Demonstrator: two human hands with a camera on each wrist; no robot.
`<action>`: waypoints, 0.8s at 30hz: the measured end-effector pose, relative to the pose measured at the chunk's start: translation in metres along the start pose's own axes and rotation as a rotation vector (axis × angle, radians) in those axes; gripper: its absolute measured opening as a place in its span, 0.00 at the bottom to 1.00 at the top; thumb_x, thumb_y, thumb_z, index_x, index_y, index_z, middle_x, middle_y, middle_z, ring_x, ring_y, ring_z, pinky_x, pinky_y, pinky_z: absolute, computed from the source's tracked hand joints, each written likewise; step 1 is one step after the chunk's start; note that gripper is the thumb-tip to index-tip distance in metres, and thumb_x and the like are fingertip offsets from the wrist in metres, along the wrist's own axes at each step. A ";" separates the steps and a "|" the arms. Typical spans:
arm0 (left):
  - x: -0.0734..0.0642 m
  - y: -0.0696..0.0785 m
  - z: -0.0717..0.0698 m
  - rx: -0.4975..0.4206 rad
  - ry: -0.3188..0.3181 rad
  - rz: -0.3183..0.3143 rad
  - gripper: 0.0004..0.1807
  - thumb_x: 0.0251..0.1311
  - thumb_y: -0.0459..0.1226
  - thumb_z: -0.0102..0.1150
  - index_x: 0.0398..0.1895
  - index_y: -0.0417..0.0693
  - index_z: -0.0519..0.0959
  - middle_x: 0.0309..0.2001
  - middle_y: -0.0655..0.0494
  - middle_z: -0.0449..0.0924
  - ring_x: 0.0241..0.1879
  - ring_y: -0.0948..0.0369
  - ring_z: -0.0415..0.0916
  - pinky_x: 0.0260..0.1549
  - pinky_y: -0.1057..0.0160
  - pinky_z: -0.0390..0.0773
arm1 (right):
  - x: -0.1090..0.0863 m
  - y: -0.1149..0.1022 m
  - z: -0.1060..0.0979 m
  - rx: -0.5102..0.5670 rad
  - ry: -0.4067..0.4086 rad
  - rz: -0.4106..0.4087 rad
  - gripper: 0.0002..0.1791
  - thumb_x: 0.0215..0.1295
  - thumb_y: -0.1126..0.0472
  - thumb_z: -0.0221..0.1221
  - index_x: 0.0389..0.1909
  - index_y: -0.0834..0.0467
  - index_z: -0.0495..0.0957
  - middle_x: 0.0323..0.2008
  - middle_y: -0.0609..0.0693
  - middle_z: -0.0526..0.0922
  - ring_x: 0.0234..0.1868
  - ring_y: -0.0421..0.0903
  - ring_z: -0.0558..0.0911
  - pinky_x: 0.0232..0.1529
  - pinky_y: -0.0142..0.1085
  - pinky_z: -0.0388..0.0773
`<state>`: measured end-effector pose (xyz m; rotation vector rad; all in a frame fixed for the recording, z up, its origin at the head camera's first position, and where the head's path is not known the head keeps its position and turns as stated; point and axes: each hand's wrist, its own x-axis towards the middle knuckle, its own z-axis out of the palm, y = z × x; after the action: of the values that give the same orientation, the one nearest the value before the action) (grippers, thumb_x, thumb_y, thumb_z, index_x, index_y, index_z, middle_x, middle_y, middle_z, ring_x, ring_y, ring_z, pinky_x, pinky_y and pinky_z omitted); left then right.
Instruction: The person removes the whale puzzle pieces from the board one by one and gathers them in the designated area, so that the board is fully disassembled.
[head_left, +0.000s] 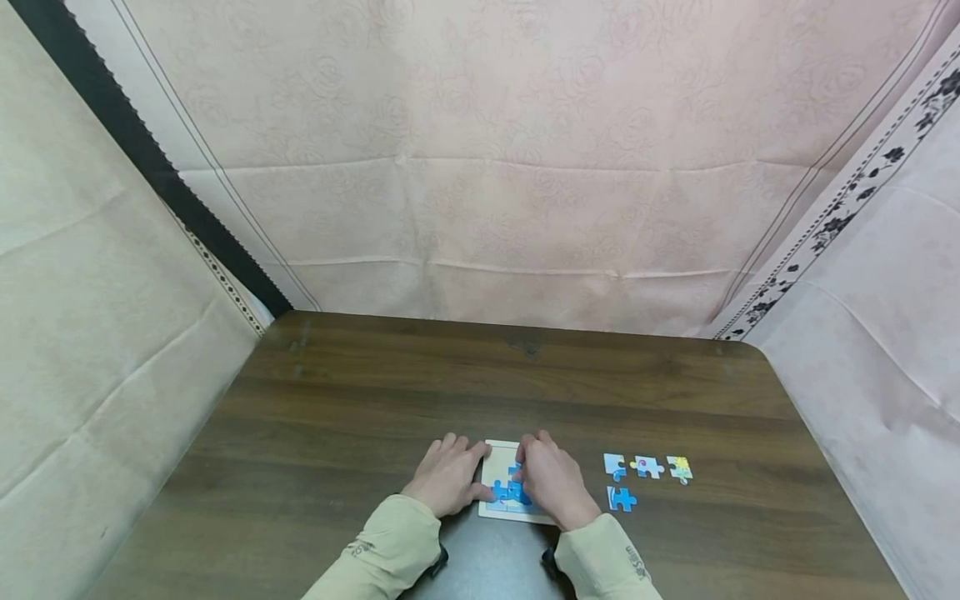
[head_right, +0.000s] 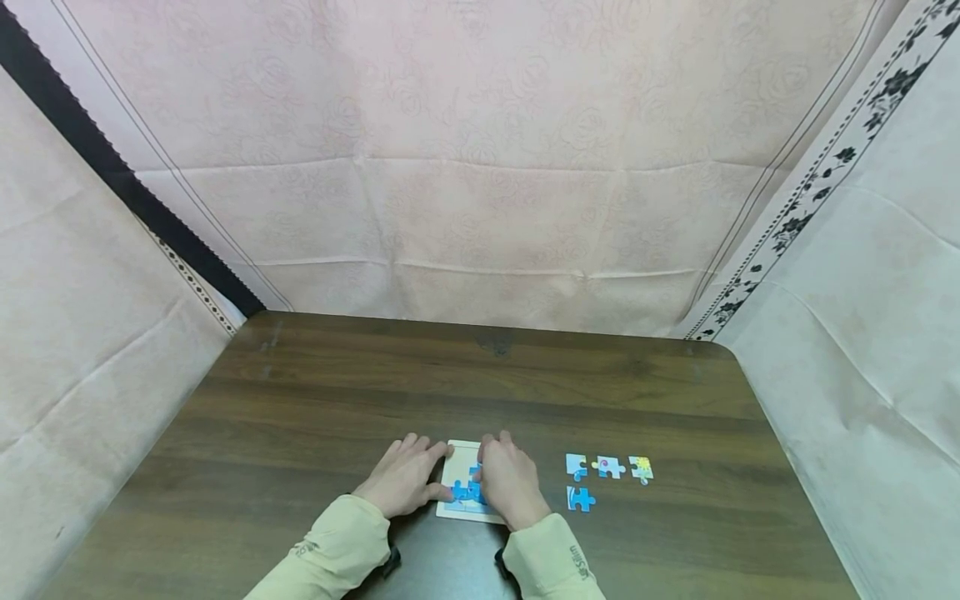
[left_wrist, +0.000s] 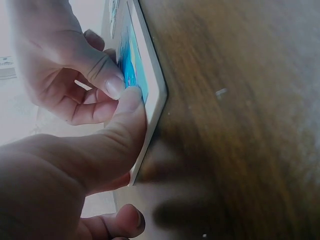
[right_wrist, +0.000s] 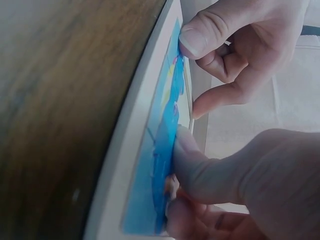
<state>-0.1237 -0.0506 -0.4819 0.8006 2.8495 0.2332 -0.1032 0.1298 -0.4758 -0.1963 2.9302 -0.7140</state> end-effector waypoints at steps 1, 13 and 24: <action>0.000 0.000 0.000 -0.001 -0.001 -0.001 0.35 0.51 0.60 0.66 0.59 0.54 0.77 0.41 0.54 0.78 0.41 0.56 0.68 0.39 0.59 0.67 | 0.000 0.000 0.000 0.018 -0.009 0.003 0.10 0.53 0.71 0.68 0.29 0.58 0.76 0.29 0.50 0.69 0.21 0.44 0.69 0.26 0.38 0.73; -0.001 0.001 -0.001 -0.011 -0.015 -0.015 0.35 0.51 0.60 0.66 0.60 0.53 0.76 0.41 0.53 0.77 0.41 0.56 0.67 0.40 0.59 0.67 | 0.000 0.005 0.002 0.081 -0.035 0.022 0.13 0.53 0.74 0.67 0.33 0.58 0.75 0.32 0.51 0.69 0.23 0.45 0.70 0.30 0.38 0.74; 0.000 0.001 0.000 -0.014 -0.009 -0.016 0.34 0.51 0.59 0.67 0.59 0.54 0.76 0.40 0.54 0.77 0.41 0.56 0.67 0.39 0.59 0.66 | -0.003 0.002 -0.003 0.051 -0.029 0.025 0.12 0.56 0.69 0.68 0.34 0.57 0.74 0.34 0.53 0.69 0.21 0.45 0.70 0.28 0.37 0.73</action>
<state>-0.1228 -0.0497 -0.4814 0.7741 2.8413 0.2460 -0.1006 0.1332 -0.4740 -0.1634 2.8784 -0.7748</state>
